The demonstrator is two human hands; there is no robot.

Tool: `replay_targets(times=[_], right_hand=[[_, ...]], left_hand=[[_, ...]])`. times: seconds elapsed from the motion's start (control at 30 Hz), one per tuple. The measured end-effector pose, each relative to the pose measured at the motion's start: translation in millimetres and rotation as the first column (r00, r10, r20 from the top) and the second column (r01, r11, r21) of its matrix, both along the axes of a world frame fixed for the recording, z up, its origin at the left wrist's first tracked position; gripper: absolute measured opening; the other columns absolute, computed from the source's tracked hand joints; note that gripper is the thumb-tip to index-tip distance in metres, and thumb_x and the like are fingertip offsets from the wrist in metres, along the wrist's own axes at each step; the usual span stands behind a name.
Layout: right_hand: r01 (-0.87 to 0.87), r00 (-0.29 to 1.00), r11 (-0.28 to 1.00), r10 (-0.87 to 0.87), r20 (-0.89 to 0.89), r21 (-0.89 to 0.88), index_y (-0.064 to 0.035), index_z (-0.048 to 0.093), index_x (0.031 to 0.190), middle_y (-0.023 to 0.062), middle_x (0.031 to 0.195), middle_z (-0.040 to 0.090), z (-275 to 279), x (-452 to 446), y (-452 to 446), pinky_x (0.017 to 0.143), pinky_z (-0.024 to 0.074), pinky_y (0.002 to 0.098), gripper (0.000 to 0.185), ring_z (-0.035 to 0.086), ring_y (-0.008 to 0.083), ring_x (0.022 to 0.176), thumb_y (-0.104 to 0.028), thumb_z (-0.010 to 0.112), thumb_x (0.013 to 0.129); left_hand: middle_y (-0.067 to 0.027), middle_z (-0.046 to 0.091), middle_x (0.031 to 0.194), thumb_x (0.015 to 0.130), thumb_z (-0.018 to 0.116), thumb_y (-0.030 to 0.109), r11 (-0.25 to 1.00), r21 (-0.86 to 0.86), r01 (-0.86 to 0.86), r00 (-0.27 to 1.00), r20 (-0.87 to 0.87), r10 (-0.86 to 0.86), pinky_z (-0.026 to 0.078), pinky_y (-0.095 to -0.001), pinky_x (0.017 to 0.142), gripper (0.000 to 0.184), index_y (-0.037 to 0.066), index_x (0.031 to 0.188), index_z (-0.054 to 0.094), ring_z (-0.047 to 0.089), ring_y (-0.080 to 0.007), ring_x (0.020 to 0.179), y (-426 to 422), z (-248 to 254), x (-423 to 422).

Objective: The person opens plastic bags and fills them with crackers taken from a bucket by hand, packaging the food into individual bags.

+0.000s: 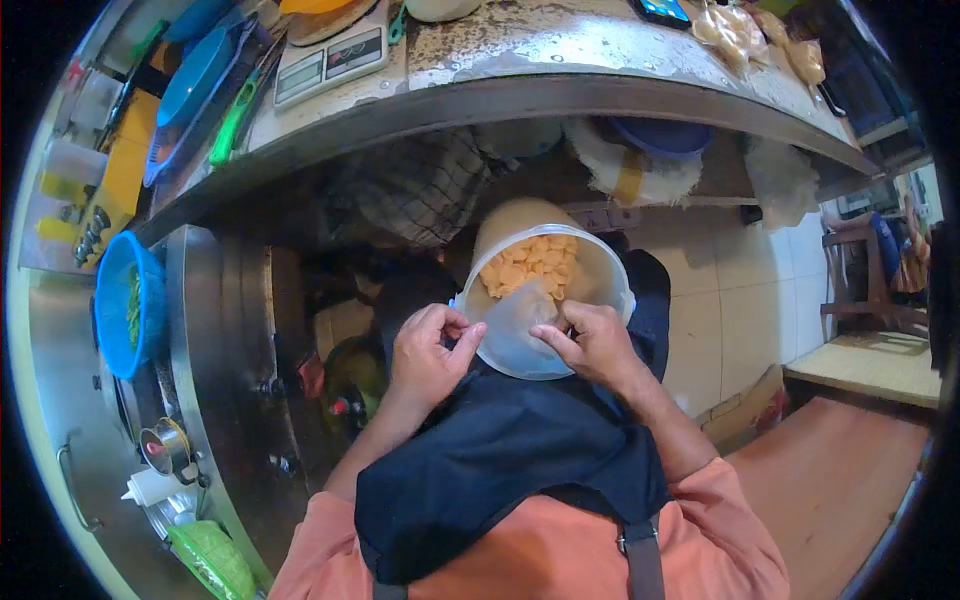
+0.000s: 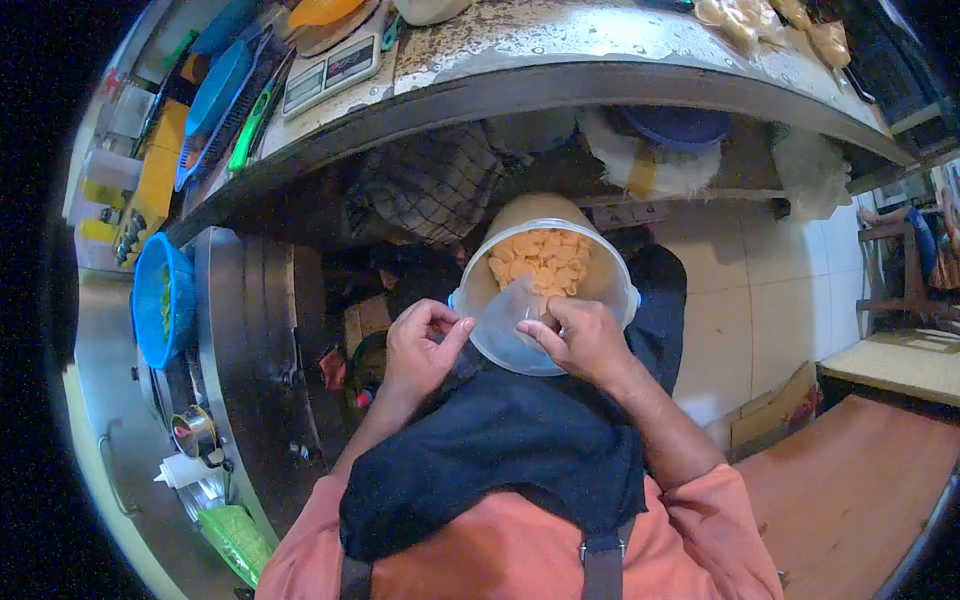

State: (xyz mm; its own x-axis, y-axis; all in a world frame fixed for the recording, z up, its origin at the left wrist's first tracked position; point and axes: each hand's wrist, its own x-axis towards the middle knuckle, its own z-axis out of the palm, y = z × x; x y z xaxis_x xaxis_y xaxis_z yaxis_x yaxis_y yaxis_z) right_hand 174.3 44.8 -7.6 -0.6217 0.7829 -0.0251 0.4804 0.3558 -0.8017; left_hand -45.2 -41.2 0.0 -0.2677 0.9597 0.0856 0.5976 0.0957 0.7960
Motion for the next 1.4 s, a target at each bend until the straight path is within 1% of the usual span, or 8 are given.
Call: replay_targets(times=[0.13,0.3,0.53,0.9,1.1,1.2,1.27,1.4], right_hand=[[0.089,0.968,0.99,-0.112,-0.223,-0.111,-0.0024,0.057,0.079,0.0152,0.075,0.062,-8.7,-5.8,-9.6,0.058,0.0495,0.0367,0.022,0.064,0.03,0.065,-0.015,0.075,0.077],[-0.029,0.979,0.986,-0.006,-0.205,-0.164,-0.0032,0.055,0.089,0.0118,0.078,0.062,-5.7,-16.4,-25.1,0.065,0.0509,0.0339,0.021,0.065,0.0254,0.073,-0.007,0.072,0.076],[-0.097,0.93,0.855,-0.104,-0.352,-0.509,-0.0045,0.056,0.096,-0.0034,0.072,0.053,-31.2,-9.5,-25.8,0.06,0.0428,0.0206,0.033,0.05,0.0042,0.067,-0.007,0.08,0.074],[0.016,0.923,0.793,-0.246,-0.297,-0.608,-0.0019,0.06,0.094,-0.0036,0.067,0.053,-36.9,-10.3,-25.8,0.055,0.0408,0.0209,0.029,0.048,0.0041,0.061,-0.015,0.079,0.076],[0.089,0.96,0.965,-0.149,-0.238,-0.246,-0.0016,0.058,0.077,0.0095,0.064,0.062,-28.4,-11.3,-28.1,0.057,0.0494,0.0306,0.015,0.062,0.0148,0.06,-0.005,0.072,0.073],[0.13,0.986,0.971,-0.148,-0.074,-0.203,-0.0018,0.058,0.079,0.0112,0.066,0.063,-28.2,-11.5,-23.5,0.058,0.0512,0.0327,0.014,0.065,0.018,0.063,-0.004,0.07,0.071],[0.18,0.979,0.967,-0.194,-0.064,-0.182,-0.0027,0.058,0.08,0.009,0.067,0.063,-46.0,-7.7,-19.0,0.059,0.0506,0.0316,0.017,0.063,0.0161,0.062,-0.005,0.072,0.071],[0.066,0.995,0.851,-0.096,-0.03,-0.521,-0.0009,0.059,0.088,0.0024,0.076,0.063,-51.8,-4.9,7.6,0.059,0.0464,0.0261,0.024,0.058,0.0086,0.069,-0.004,0.075,0.07]], left_hand=[[-0.0051,0.062,0.078,0.081,0.074,0.017,0.973,-0.206,0.104,0.993,0.076,-0.09,0.048,-0.0245,0.063,0.02,0.001,0.084,0.062,0.058,-0.0089,0.071,-8.2,10.2,7.9],[0.0004,0.062,0.081,0.09,0.065,0.017,0.933,-0.248,0.261,0.698,0.717,-0.005,0.047,-0.0209,0.065,0.016,0.002,0.094,0.059,0.057,-0.0052,0.073,-7.5,-18.9,39.6],[-0.0003,0.062,0.084,0.091,0.064,0.012,0.923,-0.235,0.304,0.616,0.788,-0.002,0.047,-0.0211,0.065,0.011,0.002,0.092,0.058,0.056,-0.0043,0.074,-7.0,-44.2,28.1],[-0.0035,0.062,0.082,0.082,0.066,0.004,0.969,-0.182,0.165,0.922,0.377,-0.086,0.048,-0.0221,0.063,0.011,0.0,0.087,0.057,0.057,-0.0062,0.073,-10.1,-38.0,28.4],[-0.0042,0.063,0.082,0.083,0.064,0.005,0.977,-0.213,-0.027,0.969,0.234,0.078,0.049,-0.0233,0.063,0.023,-0.001,0.105,0.062,0.058,-0.0077,0.071,-2.7,-38.9,20.1],[-0.0068,0.064,0.086,0.089,0.06,0.008,0.87,-0.474,0.138,0.869,0.479,0.124,0.052,-0.0266,0.07,0.02,-0.002,0.107,0.06,0.062,-0.012,0.078,-2.2,-34.6,18.8],[-0.0112,0.065,0.091,0.094,0.053,0.011,0.941,-0.259,0.219,0.286,0.939,0.192,0.053,-0.0355,0.081,0.014,0.0,0.1,0.059,0.064,-0.0196,0.086,-7.8,-53.4,19.1],[-0.0141,0.062,0.094,0.097,0.046,0.015,0.965,-0.14,0.22,-0.177,0.968,0.181,0.049,-0.0465,0.092,0.016,0.003,0.09,0.055,0.062,-0.0267,0.091,-14.5,-58.1,16.4]])
